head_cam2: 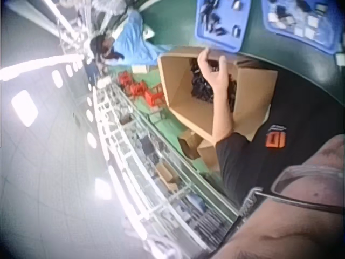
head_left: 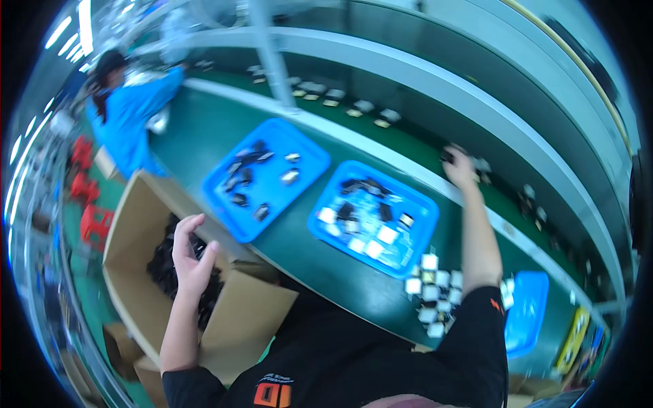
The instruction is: The person assembles electronic components by hand, inserting a white connector piece into a black casing on a factory production line.
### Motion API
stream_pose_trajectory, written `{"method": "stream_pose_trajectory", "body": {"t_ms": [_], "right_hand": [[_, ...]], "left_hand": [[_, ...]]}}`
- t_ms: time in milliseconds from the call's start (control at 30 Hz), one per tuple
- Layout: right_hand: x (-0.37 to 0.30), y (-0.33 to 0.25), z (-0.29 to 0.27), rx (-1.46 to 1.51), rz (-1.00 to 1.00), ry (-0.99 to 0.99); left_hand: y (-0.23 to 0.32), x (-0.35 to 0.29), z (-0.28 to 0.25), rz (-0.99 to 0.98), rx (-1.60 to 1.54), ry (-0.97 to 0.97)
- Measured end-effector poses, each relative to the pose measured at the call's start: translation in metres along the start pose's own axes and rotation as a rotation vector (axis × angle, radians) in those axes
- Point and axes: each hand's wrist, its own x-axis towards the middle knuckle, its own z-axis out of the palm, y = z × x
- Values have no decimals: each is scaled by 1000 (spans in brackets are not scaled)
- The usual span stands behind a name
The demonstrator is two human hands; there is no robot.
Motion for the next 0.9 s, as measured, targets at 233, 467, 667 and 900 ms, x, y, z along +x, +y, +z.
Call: {"method": "stream_pose_trajectory", "body": {"t_ms": [233, 467, 667, 900], "right_hand": [[-35, 16, -55, -714, 582, -26], [-37, 38, -39, -290, 419, 138], [-35, 6, -53, 904, 616, 425], [-92, -87, -101, 1996, 539, 288]], "left_hand": [[-179, -112, -59, -460, 322, -161], [-239, -181, 17, -639, 56, -915], [-245, -179, 25, -668, 241, -945], [-255, -179, 9, -728, 459, -994]]}}
